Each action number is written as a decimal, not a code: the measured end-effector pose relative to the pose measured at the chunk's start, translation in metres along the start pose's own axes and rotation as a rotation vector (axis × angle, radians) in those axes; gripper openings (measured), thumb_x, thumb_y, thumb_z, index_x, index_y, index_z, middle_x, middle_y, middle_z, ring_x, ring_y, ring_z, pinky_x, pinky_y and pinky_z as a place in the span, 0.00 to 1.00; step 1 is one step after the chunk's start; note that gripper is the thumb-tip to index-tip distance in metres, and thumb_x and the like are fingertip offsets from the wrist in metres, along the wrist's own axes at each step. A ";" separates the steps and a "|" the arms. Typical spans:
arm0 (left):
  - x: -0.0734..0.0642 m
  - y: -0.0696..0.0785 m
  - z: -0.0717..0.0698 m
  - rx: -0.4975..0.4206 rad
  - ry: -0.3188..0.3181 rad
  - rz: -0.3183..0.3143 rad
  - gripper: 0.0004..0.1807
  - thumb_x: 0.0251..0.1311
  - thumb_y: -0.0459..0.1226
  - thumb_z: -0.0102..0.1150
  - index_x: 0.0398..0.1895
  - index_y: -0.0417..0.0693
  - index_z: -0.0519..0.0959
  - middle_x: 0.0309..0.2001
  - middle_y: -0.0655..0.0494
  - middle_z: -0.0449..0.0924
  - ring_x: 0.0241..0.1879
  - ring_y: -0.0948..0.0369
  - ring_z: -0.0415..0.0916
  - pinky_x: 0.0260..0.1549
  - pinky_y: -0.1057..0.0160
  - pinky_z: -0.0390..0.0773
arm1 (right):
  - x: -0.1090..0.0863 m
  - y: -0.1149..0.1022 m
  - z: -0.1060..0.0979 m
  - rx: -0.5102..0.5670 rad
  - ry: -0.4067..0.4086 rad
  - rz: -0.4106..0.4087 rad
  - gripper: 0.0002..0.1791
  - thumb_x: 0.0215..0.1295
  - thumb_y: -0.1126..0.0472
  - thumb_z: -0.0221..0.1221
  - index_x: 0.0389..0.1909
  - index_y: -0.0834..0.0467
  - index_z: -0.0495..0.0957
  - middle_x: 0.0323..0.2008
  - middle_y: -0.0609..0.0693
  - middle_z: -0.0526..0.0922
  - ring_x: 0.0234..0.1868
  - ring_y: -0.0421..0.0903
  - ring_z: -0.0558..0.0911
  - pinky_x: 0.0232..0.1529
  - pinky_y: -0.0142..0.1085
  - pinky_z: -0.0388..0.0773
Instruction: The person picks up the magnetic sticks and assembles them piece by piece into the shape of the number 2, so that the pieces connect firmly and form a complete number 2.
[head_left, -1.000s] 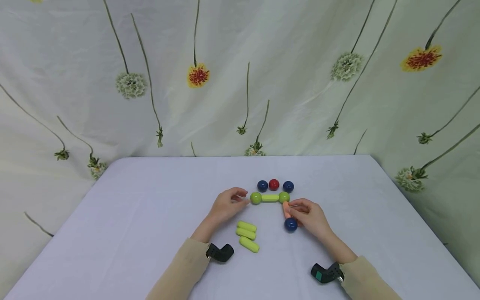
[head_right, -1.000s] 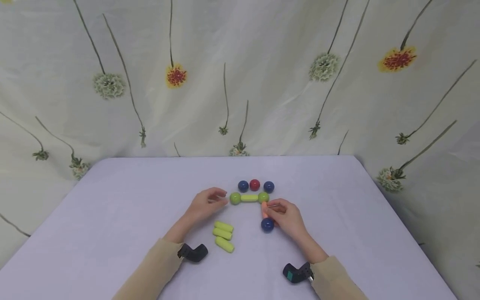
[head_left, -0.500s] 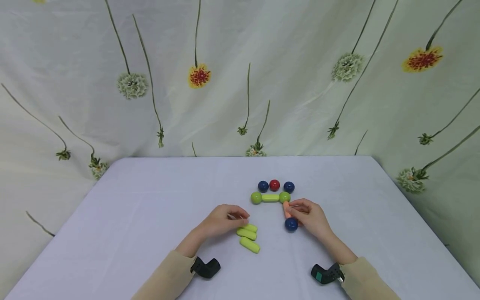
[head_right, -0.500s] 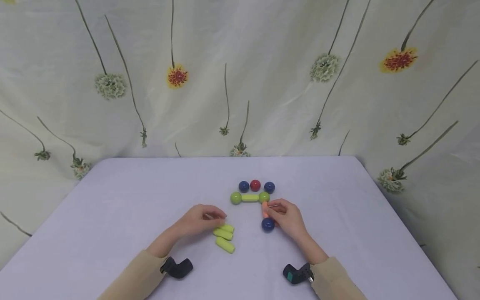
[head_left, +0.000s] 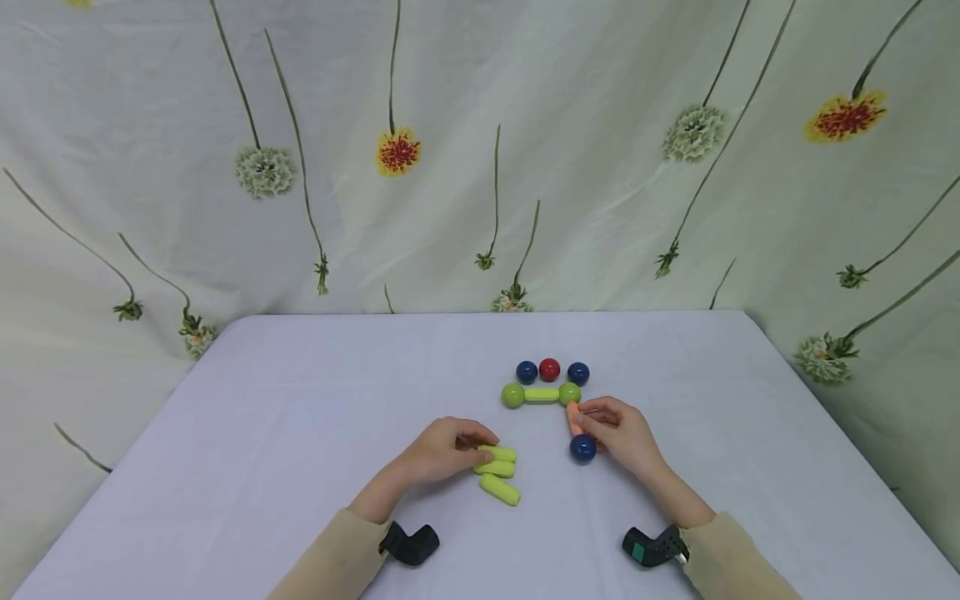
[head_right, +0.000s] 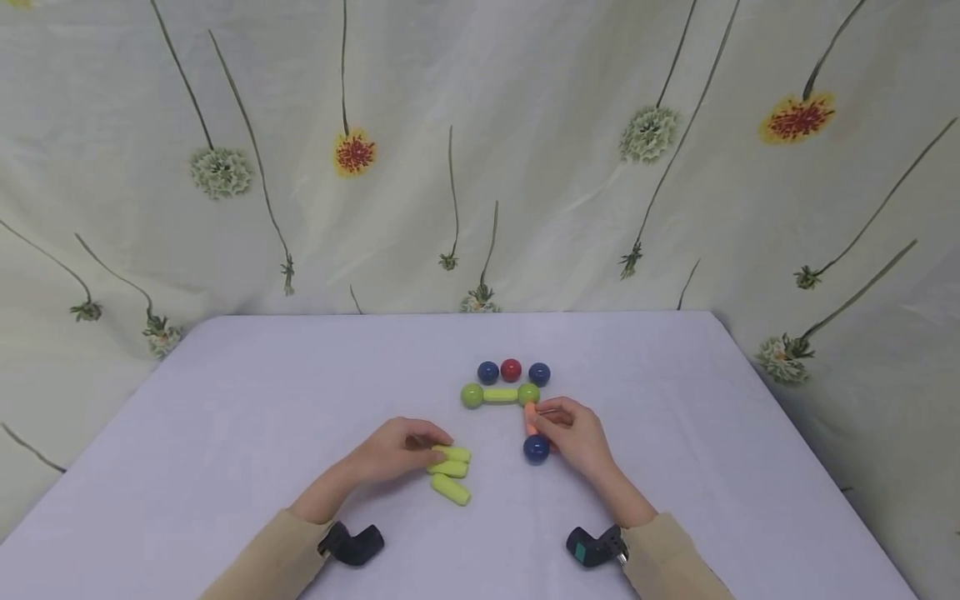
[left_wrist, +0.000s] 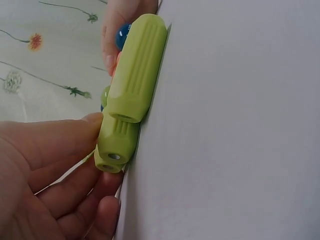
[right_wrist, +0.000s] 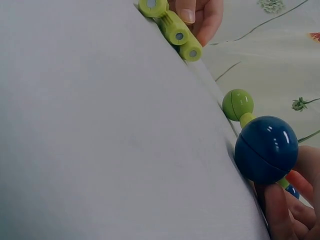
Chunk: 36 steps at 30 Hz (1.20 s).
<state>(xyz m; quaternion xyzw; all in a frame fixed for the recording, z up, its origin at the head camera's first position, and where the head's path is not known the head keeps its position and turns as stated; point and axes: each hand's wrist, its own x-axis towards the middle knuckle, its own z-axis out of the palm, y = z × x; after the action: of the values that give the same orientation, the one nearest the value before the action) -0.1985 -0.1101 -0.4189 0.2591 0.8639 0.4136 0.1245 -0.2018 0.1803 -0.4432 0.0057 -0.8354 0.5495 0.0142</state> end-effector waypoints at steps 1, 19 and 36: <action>0.000 0.000 0.000 -0.002 0.001 0.000 0.11 0.59 0.41 0.62 0.43 0.49 0.83 0.39 0.62 0.80 0.38 0.63 0.74 0.39 0.64 0.74 | 0.000 0.000 0.000 -0.005 0.000 0.000 0.13 0.61 0.59 0.63 0.44 0.62 0.78 0.34 0.52 0.84 0.29 0.41 0.78 0.24 0.31 0.75; 0.008 0.010 0.015 -0.135 0.128 0.031 0.12 0.56 0.39 0.64 0.42 0.44 0.83 0.37 0.59 0.81 0.36 0.60 0.73 0.36 0.66 0.73 | 0.002 0.004 0.000 -0.002 -0.009 0.004 0.13 0.60 0.60 0.63 0.44 0.61 0.78 0.34 0.52 0.84 0.29 0.40 0.78 0.25 0.31 0.76; 0.028 0.033 0.042 -0.207 0.165 -0.007 0.11 0.54 0.39 0.66 0.40 0.44 0.84 0.37 0.60 0.82 0.36 0.64 0.75 0.37 0.68 0.75 | 0.000 0.002 0.000 -0.010 -0.005 0.001 0.13 0.61 0.59 0.62 0.44 0.61 0.78 0.35 0.52 0.84 0.29 0.41 0.78 0.25 0.31 0.75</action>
<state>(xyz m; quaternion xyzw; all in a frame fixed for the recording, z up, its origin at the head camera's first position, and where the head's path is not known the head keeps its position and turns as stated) -0.1932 -0.0503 -0.4194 0.2069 0.8249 0.5199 0.0806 -0.2023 0.1808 -0.4450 0.0064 -0.8382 0.5453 0.0118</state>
